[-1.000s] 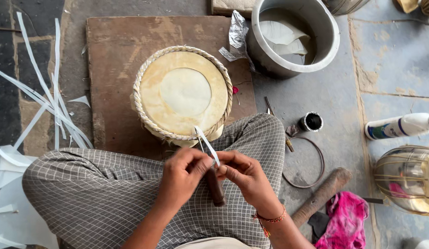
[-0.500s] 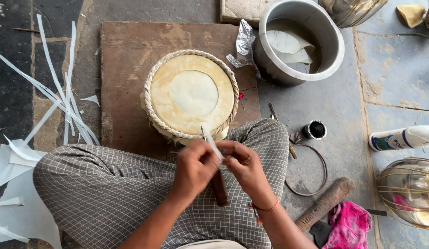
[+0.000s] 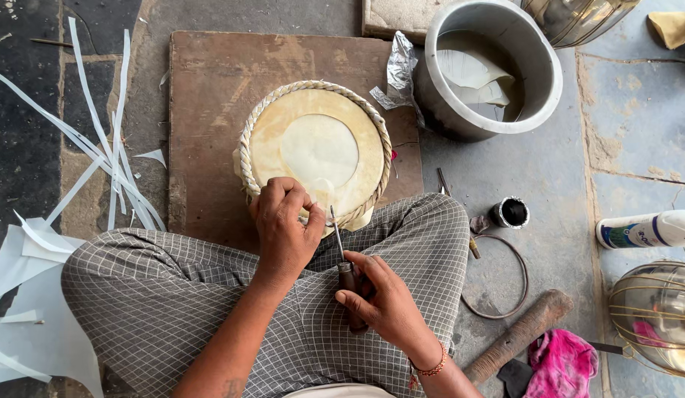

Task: The person sits on the floor and uses a screwdriver to tighten the ropes around the edge of a drum. They repeatedly insert the tool into the rope loops and turn it to secure the drumhead.

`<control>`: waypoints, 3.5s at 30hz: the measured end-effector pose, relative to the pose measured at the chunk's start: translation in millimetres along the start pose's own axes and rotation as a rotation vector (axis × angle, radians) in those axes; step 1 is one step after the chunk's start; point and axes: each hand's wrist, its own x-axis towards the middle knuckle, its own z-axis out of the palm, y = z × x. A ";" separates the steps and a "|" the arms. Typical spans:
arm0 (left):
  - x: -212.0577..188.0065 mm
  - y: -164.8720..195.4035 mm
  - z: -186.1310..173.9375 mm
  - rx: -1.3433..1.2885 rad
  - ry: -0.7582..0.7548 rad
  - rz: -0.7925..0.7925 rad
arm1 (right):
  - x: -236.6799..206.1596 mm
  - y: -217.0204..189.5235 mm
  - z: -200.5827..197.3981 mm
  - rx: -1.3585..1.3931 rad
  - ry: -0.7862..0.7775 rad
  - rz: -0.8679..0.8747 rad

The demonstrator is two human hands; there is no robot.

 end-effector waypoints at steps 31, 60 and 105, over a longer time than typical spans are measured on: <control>-4.9 1.1 12.0 0.105 -0.077 0.087 | 5.1 31.4 5.8 0.027 0.018 -0.080; 16.3 -24.7 -24.5 -0.122 -0.329 0.220 | 65.6 11.8 7.8 -0.130 0.203 -0.179; 23.1 -16.1 -19.2 -0.002 -0.459 0.209 | 118.0 26.4 5.6 -0.214 0.476 -0.467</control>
